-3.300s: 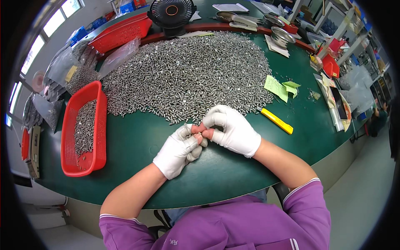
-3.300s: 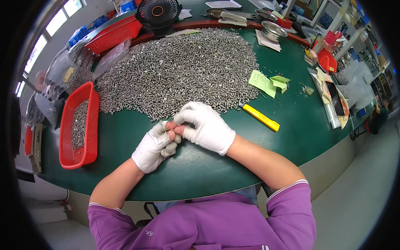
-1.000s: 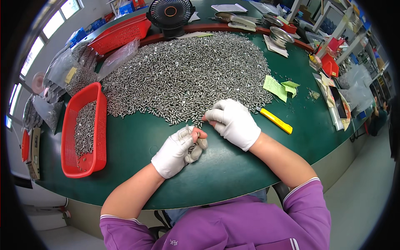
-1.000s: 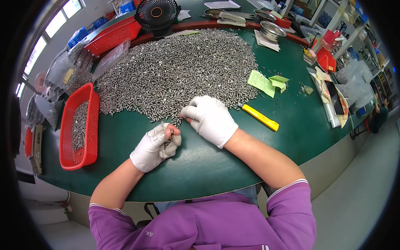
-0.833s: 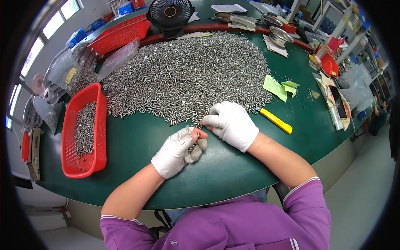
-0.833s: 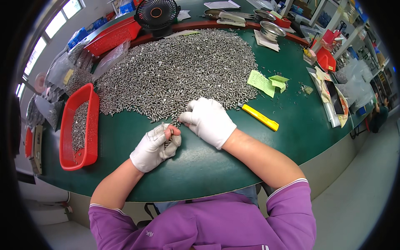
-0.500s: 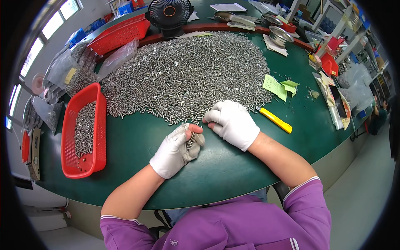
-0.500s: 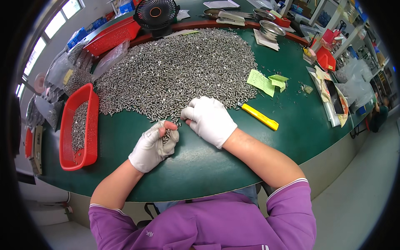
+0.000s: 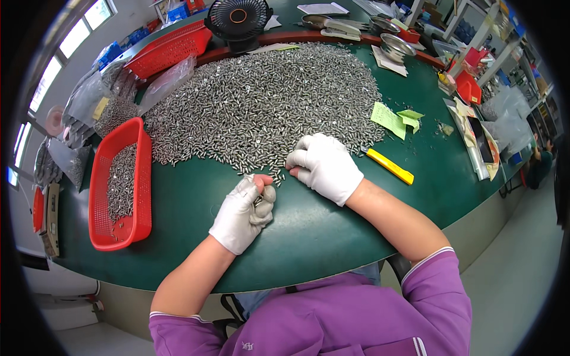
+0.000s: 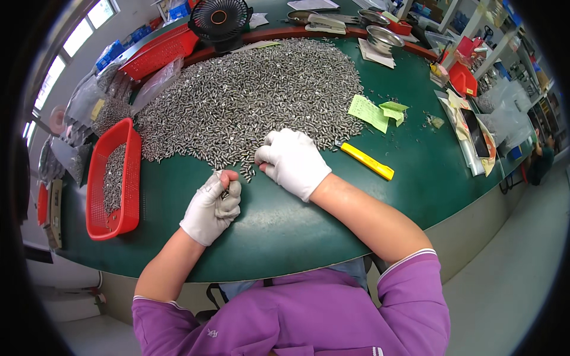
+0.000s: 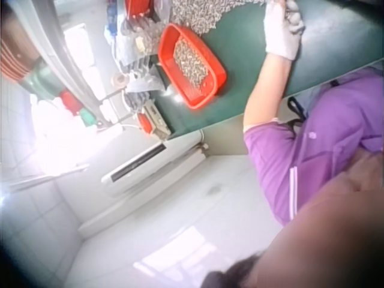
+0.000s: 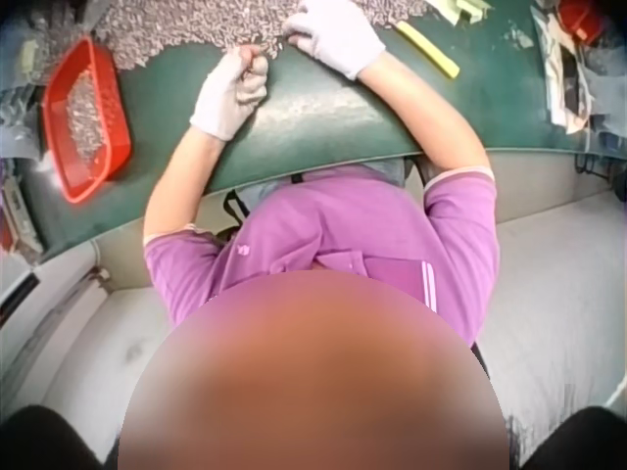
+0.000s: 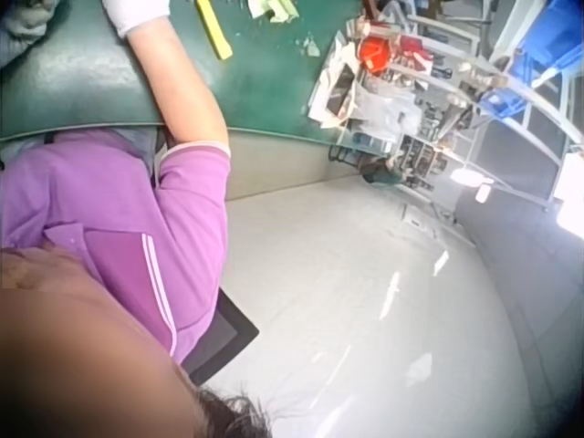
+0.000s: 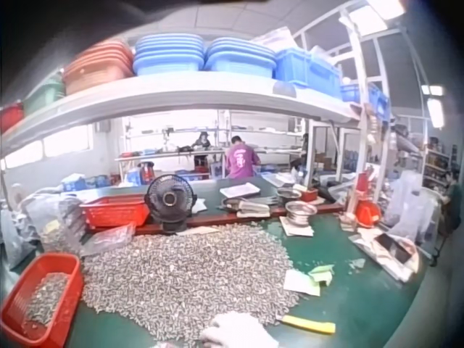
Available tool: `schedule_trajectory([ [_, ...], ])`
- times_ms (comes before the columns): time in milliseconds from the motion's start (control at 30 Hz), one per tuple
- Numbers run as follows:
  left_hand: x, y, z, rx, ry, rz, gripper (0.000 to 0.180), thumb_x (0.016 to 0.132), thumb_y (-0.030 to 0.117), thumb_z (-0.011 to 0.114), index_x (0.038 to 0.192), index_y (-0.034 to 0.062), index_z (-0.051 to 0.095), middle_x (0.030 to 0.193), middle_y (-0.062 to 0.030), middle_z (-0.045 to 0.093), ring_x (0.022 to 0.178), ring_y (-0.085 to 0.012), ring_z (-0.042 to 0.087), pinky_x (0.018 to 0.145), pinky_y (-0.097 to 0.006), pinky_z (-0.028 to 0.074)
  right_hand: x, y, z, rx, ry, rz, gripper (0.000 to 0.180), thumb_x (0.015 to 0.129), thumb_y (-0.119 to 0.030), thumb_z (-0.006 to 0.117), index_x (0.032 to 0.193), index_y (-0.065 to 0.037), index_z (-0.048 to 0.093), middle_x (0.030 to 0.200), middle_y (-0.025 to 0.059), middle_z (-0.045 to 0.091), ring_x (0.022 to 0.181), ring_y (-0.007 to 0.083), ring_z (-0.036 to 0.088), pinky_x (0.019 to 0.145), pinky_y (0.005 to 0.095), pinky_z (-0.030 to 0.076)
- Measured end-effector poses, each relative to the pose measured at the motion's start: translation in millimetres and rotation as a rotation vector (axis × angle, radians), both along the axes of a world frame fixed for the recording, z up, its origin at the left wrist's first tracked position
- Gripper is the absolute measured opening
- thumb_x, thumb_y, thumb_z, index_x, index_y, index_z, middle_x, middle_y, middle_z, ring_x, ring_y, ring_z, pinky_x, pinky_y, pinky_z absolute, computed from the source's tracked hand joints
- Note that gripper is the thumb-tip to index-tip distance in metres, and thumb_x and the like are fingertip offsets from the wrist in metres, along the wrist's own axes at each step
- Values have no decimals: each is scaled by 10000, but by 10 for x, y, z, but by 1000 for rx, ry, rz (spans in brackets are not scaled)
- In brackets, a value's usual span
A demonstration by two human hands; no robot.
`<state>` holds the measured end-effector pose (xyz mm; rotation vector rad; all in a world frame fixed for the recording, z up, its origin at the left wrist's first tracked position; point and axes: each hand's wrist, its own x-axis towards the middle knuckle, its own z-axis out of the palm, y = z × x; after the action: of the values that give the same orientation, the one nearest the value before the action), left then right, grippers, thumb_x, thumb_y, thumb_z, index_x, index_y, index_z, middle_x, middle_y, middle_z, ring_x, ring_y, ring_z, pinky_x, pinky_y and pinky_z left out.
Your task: Manually inspecting and sorting a large quantity of small metal screws on a manufacturing workbench.
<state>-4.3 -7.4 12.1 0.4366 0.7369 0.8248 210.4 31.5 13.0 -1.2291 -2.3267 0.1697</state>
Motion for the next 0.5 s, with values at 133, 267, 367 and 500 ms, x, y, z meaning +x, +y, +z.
schedule_trajectory([
  [133, -18, -22, -49, 68, 31, -45, 199, 937, 281, 618, 1027, 107, 583, 806, -1, 576, 529, -67, 340, 489, -218, 279, -23, -24, 15, 21, -61, -45, 109, 774, -229, 696, 848, -149, 695, 865, 50, 606, 864, 269, 593, 748, 412, 489],
  [267, -26, -13, -29, 108, 85, -99, 190, 940, 274, 617, 1023, 107, 579, 809, -2, 575, 520, -61, 332, 484, -217, 275, 13, -62, 103, -51, -46, 15, 88, 759, -209, 713, 801, -134, 692, 841, 62, 611, 853, 281, 593, 726, 419, 494],
  [367, -47, 17, -29, 122, 74, -168, 180, 944, 268, 614, 1017, 108, 576, 813, -2, 573, 519, -59, 333, 483, -212, 274, 21, -78, 107, -100, -59, 36, 96, 759, -205, 709, 794, -118, 684, 840, 67, 611, 840, 288, 594, 731, 415, 494],
  [500, -86, 41, -13, 117, 73, -237, 157, 953, 249, 606, 1027, 114, 575, 820, 1, 570, 525, -53, 344, 477, -198, 266, -4, -96, 46, -71, -46, 39, 129, 765, -199, 718, 830, -102, 662, 845, 63, 616, 837, 282, 595, 743, 403, 494],
])
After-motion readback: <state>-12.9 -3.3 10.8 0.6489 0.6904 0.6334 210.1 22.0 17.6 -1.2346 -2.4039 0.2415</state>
